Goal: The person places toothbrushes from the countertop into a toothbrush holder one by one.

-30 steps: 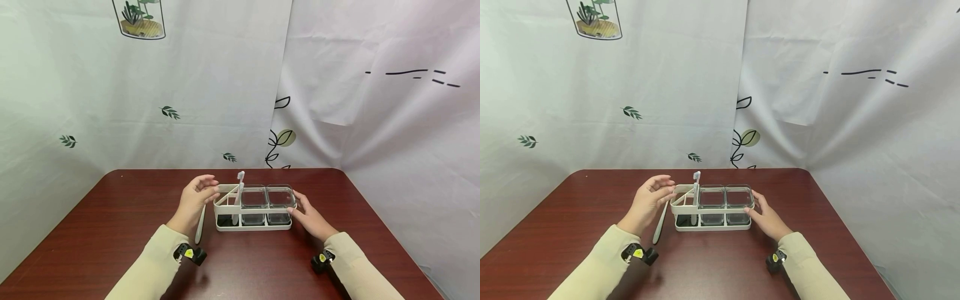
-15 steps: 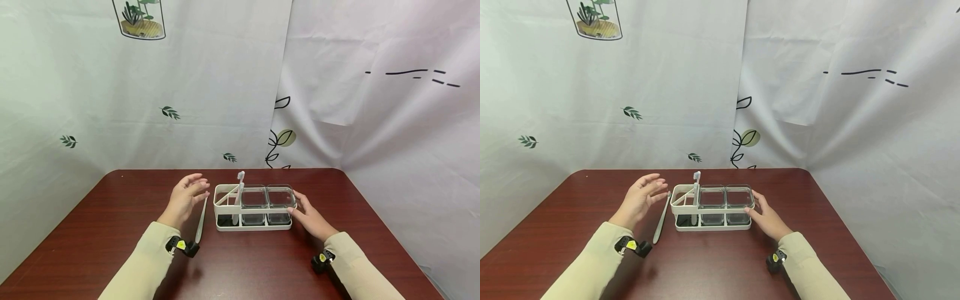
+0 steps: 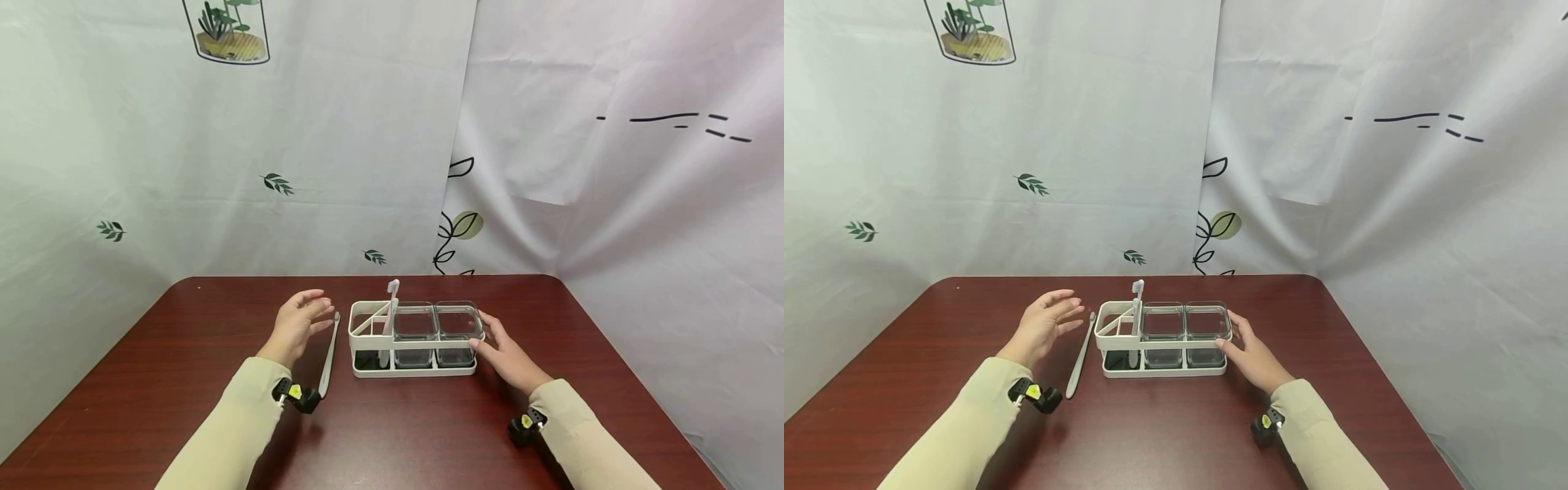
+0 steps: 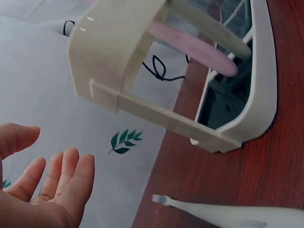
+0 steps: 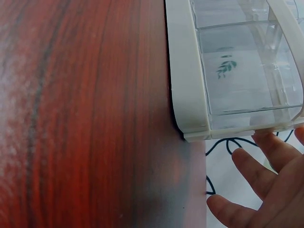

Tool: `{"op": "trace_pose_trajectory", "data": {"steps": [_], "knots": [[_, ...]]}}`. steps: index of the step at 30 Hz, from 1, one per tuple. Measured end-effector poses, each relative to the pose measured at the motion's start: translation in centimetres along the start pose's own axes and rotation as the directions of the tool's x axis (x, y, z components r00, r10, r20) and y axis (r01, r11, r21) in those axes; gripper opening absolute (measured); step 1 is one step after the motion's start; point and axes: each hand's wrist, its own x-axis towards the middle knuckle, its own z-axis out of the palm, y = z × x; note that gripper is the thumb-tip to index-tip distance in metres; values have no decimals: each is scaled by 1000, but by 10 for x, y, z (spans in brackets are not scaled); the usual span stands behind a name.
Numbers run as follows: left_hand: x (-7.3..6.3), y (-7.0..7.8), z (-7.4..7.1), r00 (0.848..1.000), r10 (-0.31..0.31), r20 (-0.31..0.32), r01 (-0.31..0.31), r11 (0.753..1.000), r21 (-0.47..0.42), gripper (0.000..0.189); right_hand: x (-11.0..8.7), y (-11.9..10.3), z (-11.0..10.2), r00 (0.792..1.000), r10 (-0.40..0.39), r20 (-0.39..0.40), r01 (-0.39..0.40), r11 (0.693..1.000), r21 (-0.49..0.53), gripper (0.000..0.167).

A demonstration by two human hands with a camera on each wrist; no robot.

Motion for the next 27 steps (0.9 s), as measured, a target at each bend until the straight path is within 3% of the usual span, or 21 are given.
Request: {"op": "trace_pose_trajectory", "data": {"steps": [10,15,21,27], "knots": [[11,-10,-5,999,-18,-45,22,996,84,35,0,0,0,1000,8,-4,-8,1000,-14,72],[18,-17,-6,997,-35,-65,47,982,184,36,0,0,0,1000,12,-5,-12,1000,-17,72],[25,-25,-5,995,-61,-77,78,969,235,41,0,0,0,1000,15,-6,-15,1000,-21,72],[28,-30,-6,997,-42,-70,61,955,292,41,0,0,0,1000,15,-6,-15,1000,-7,72]]}}
